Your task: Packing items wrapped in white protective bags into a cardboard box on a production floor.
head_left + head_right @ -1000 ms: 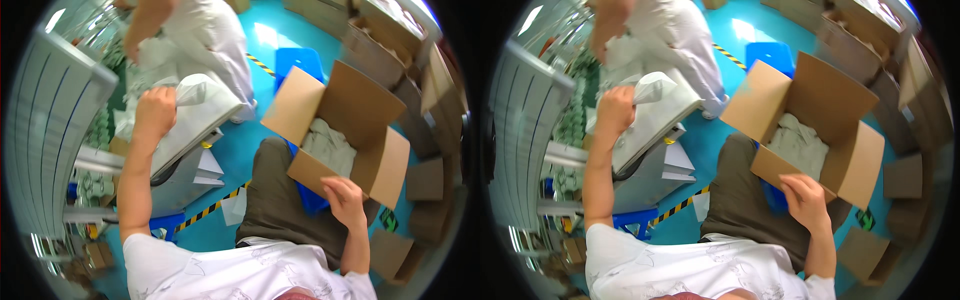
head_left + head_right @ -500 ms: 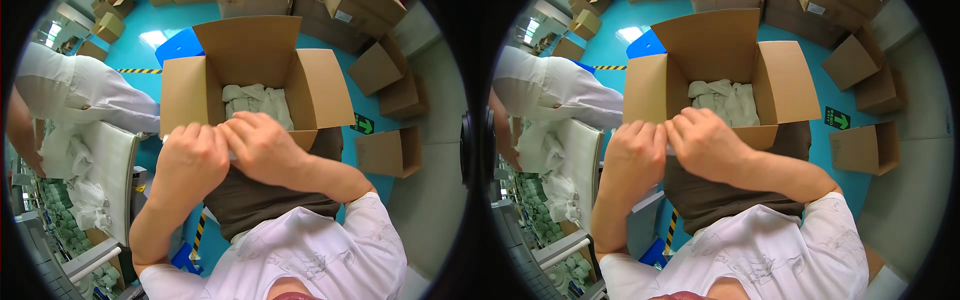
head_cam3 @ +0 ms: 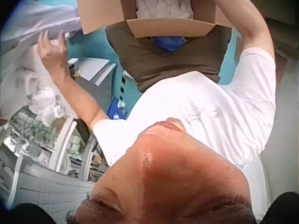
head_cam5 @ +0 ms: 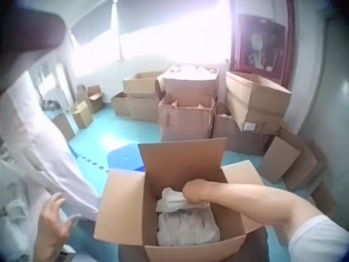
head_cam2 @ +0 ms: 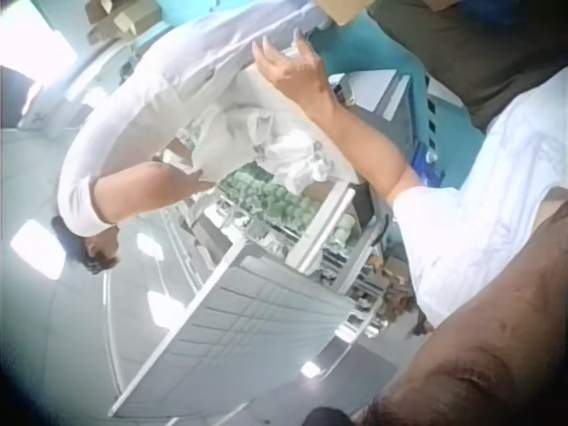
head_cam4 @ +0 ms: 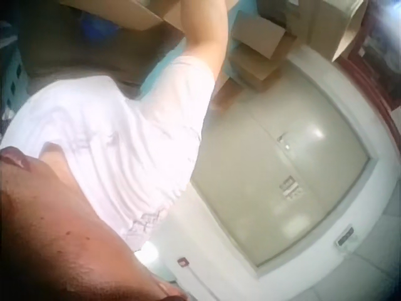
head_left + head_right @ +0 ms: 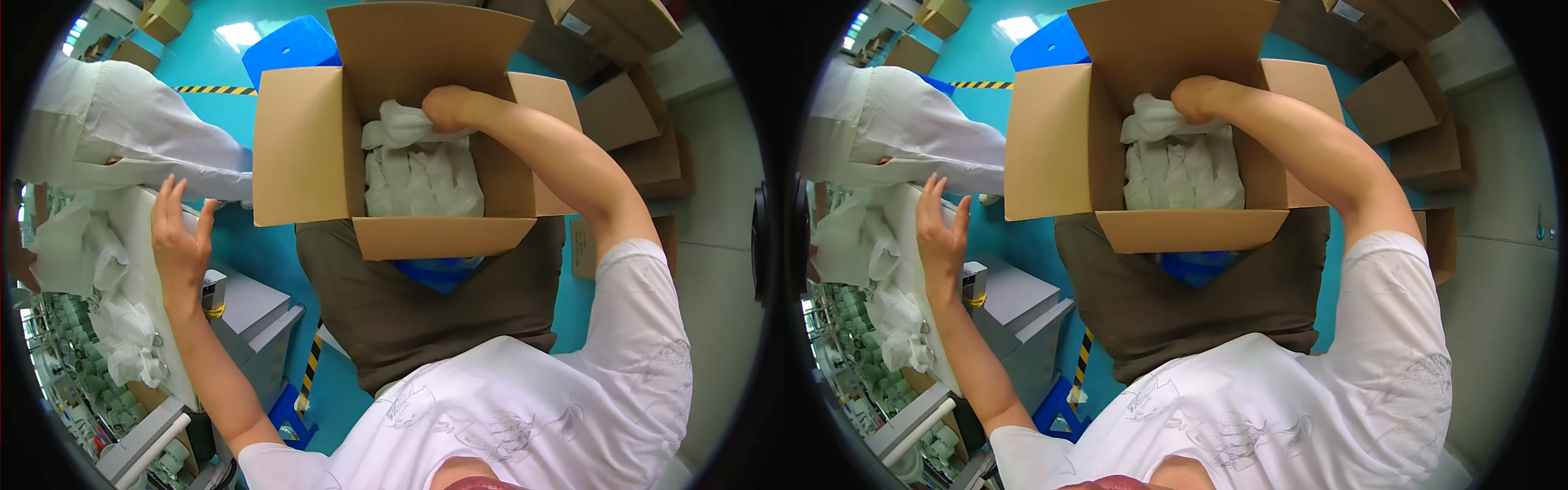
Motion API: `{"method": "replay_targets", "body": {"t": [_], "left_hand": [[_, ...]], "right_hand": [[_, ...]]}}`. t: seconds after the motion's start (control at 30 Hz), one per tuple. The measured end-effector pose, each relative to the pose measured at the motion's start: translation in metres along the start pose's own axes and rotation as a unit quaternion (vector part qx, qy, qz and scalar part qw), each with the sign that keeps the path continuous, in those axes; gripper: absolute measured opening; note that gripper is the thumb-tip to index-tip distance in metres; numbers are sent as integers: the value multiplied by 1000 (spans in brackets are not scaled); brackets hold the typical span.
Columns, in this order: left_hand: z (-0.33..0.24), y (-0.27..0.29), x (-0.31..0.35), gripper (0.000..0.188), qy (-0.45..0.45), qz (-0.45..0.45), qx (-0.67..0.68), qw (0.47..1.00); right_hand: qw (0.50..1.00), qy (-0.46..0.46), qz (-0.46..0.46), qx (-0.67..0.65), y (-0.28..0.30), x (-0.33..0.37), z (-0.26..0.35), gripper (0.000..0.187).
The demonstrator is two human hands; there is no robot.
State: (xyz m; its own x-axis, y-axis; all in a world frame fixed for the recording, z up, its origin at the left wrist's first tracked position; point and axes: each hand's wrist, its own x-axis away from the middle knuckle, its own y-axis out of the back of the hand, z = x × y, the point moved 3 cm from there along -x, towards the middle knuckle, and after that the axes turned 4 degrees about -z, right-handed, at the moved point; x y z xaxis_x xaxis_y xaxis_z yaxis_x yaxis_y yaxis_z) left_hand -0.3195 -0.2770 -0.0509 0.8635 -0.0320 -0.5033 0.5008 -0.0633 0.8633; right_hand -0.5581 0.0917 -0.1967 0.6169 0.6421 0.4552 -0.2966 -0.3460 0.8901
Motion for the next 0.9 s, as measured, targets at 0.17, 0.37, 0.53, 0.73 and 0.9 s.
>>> {"method": "replay_targets", "body": {"t": [0.17, 0.37, 0.53, 0.73, 0.9], "left_hand": [[6, -9, 0, 35, 96, -2, 93, 991], [12, -14, 0, 25, 106, 4, 117, 987], [12, -10, 1, 21, 99, 3, 112, 989], [3, -16, -7, 19, 86, -1, 133, 987], [14, -21, 7, 14, 98, -30, 145, 984]], "right_hand": [[993, 35, 94, 69, -95, -49, -27, 21], [990, -5, 124, 60, -138, -60, -32, 23], [994, 7, 104, 36, -156, -66, -29, 23], [997, -15, 70, 42, -165, -54, -47, 24], [988, 28, 85, 124, -72, -28, 20, 24]]}}
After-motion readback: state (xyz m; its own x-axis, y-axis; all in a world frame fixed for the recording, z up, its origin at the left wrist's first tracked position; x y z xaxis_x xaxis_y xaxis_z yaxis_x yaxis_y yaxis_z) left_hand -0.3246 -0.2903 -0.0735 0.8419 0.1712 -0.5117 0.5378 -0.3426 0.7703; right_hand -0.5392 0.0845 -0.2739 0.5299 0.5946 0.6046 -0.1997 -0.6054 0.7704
